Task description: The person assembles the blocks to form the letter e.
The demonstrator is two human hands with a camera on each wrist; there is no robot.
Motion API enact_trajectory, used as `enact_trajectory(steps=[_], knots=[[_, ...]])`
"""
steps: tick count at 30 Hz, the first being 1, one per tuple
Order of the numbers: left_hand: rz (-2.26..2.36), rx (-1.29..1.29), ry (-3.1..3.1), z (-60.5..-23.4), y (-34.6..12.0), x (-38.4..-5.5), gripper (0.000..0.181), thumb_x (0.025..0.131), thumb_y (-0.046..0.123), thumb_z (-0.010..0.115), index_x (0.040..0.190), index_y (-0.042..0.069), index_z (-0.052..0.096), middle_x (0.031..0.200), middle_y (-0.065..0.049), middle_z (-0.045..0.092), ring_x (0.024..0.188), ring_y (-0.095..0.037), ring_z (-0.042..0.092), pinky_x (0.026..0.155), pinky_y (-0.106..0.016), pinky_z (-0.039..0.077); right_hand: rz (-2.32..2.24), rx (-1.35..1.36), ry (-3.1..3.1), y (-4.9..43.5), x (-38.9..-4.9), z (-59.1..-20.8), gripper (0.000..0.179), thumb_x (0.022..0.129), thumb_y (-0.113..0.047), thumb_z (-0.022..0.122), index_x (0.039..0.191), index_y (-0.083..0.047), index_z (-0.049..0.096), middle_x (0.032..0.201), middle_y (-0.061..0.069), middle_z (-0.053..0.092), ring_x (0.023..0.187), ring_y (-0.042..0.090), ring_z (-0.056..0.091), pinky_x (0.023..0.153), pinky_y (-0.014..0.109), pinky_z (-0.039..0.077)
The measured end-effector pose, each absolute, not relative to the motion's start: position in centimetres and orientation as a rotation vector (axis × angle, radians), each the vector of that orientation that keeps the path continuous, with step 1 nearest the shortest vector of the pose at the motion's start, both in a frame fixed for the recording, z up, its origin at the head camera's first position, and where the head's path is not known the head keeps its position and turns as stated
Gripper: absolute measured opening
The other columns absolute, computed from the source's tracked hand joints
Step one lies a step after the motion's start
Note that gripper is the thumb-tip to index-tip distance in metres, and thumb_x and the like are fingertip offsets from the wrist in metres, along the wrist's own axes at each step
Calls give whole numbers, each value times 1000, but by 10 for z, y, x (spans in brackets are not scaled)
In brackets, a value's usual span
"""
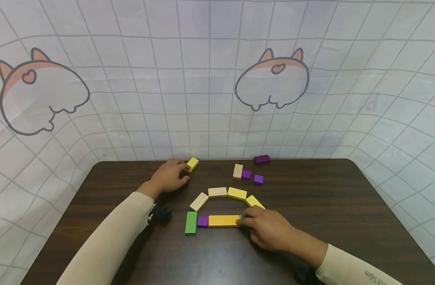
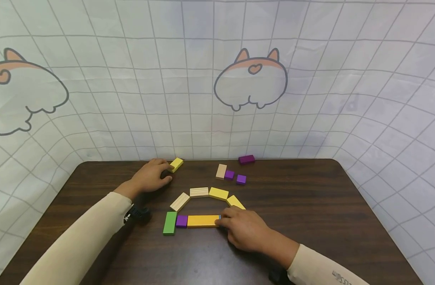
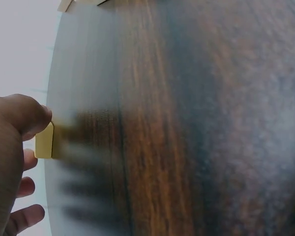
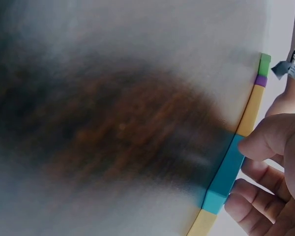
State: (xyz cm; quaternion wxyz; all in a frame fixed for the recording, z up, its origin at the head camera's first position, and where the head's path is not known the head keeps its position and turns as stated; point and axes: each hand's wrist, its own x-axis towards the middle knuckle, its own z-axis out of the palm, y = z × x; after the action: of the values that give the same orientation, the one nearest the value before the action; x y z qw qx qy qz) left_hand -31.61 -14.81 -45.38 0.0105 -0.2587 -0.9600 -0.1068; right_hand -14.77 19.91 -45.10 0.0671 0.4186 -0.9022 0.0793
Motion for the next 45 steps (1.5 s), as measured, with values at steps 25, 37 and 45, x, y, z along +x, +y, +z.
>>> enact_trajectory(steps=[25, 37, 45], knots=[[-374, -849, -2880, -460, -154, -315, 15, 93, 23, 72, 103, 12, 73, 113, -6, 66, 111, -30, 60, 96, -50, 48, 232, 1259, -2730, 200, -148, -452, 41, 84, -6, 70, 122, -18, 75, 117, 1, 64, 102, 17, 64, 70, 33, 57], [-351, -832, -2941, -460, -153, -316, 42, 94, 26, 70, 130, 5, 67, 143, -16, 58, 134, -36, 51, 110, -53, 39, 239, 1261, -2718, 200, -148, -454, 43, 83, -5, 70, 123, -19, 75, 116, 0, 64, 101, 16, 64, 67, 33, 57], [-390, -798, -2978, -461, -153, -319, 39, 93, 30, 72, 124, 7, 69, 144, -14, 58, 134, -35, 51, 110, -53, 39, 243, 1263, -2723, 201, -147, -453, 41, 84, -5, 70, 123, -19, 75, 116, 0, 64, 100, 15, 64, 67, 30, 56]])
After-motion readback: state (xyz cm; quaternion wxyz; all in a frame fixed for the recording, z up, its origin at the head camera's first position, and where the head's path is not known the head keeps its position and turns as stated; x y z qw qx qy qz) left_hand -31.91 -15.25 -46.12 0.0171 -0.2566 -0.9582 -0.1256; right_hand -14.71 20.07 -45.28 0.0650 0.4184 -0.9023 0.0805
